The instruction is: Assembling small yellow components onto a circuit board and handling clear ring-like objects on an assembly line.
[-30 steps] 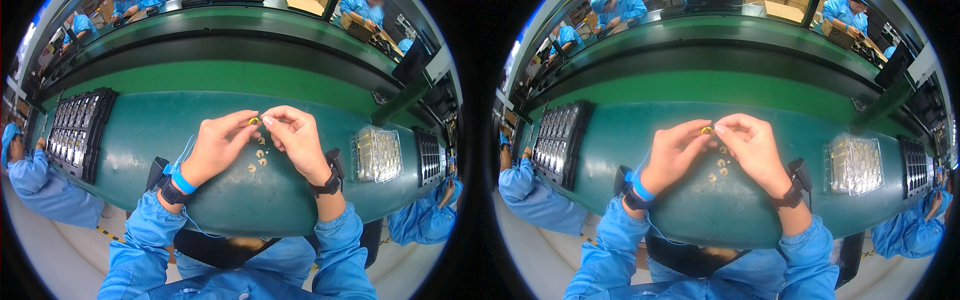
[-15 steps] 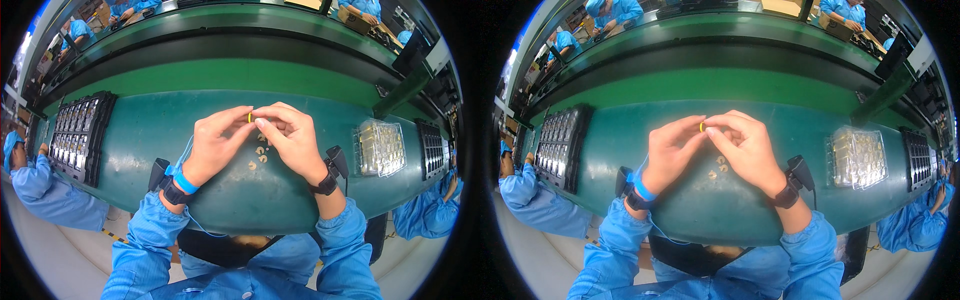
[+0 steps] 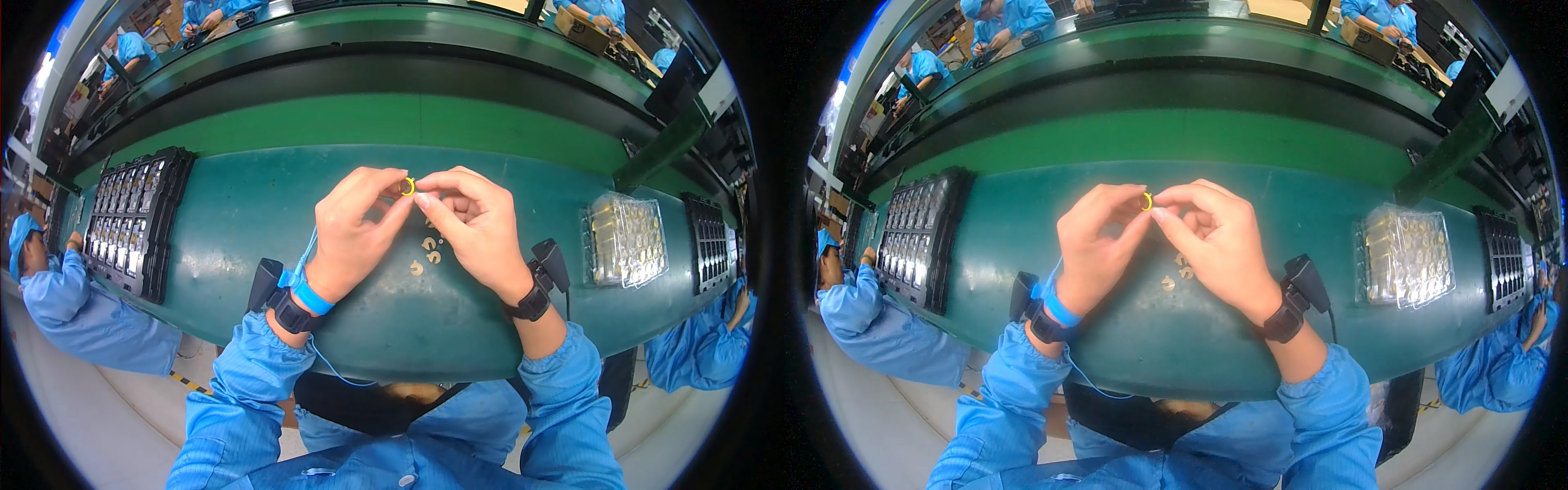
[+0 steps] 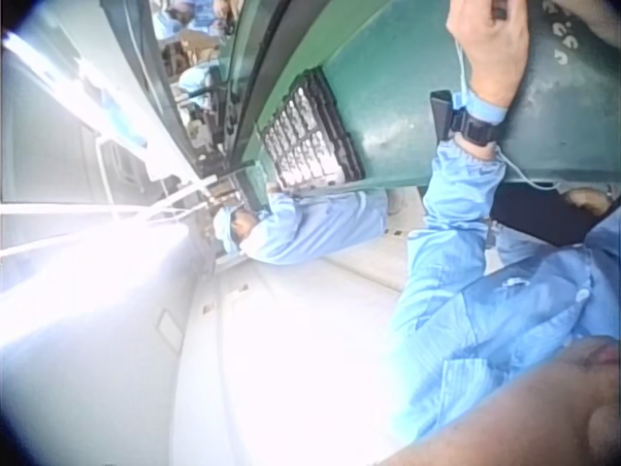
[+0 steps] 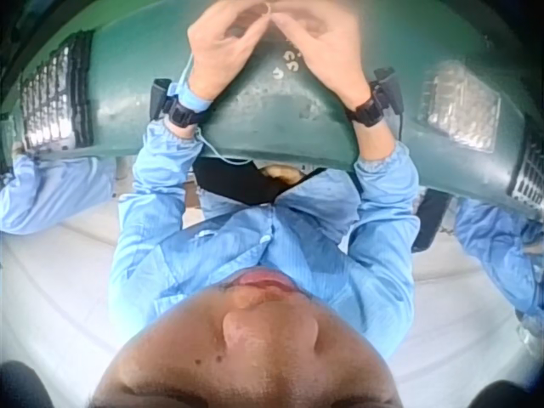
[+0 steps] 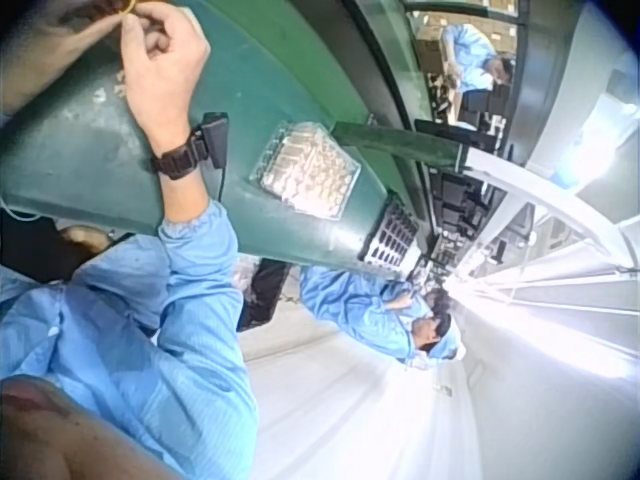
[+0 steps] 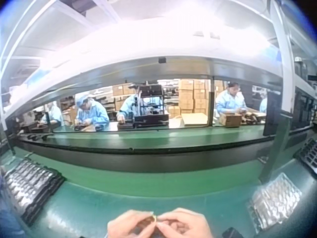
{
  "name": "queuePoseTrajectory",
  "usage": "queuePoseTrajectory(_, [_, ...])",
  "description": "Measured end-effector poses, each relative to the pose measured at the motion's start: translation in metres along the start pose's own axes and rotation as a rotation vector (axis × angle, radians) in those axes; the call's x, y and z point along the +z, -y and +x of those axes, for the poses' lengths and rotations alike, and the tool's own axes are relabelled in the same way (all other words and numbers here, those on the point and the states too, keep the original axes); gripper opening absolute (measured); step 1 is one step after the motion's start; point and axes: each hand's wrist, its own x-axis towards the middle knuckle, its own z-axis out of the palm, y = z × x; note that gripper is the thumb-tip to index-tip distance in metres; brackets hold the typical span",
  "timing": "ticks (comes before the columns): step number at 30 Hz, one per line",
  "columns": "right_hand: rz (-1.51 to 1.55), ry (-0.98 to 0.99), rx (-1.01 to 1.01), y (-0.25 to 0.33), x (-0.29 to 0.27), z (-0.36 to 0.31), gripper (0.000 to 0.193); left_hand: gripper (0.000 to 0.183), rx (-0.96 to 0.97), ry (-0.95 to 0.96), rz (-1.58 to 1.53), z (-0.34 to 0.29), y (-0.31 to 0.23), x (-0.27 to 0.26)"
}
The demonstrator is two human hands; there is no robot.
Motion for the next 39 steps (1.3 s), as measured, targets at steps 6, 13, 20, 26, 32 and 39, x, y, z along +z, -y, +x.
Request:
queuePoseTrajectory(6, [-0.024, -0.003, 0.03, -0.001, 0.0, -0.001, 0.011, 0.03, 0.134, -0.01, 0.106, -0.003, 0.002, -0.001])
queuePoseTrajectory(13, [-0.143, -0.034, 0.041, -0.006, -0.002, -0.006, 0.016, 0.023, 0.199, 0.04, 0.207, -0.005, -0.003, 0.001])
queuePoseTrajectory(20, [0.033, -0.058, 0.031, -0.012, 0.01, 0.006, 0.015, 0.031, 0.179, 0.062, 0.14, -0.012, 0.014, -0.006])
queuePoseTrajectory(26, [-0.008, -0.048, 0.044, -0.01, -0.002, 0.003, 0.016, 0.032, 0.184, 0.046, 0.155, -0.014, 0.015, 0.008])
queuePoseTrajectory(32, [-0.005, -0.047, 0.017, -0.01, -0.002, 0.004, 0.015, 0.033, 0.178, 0.081, 0.157, -0.011, 0.011, 0.005])
queuePoseTrajectory(39, [0.008, -0.063, 0.053, -0.002, -0.014, 0.001, 0.015, 0.03, -0.044, 0.125, -0.102, -0.013, 0.0, 0.017])
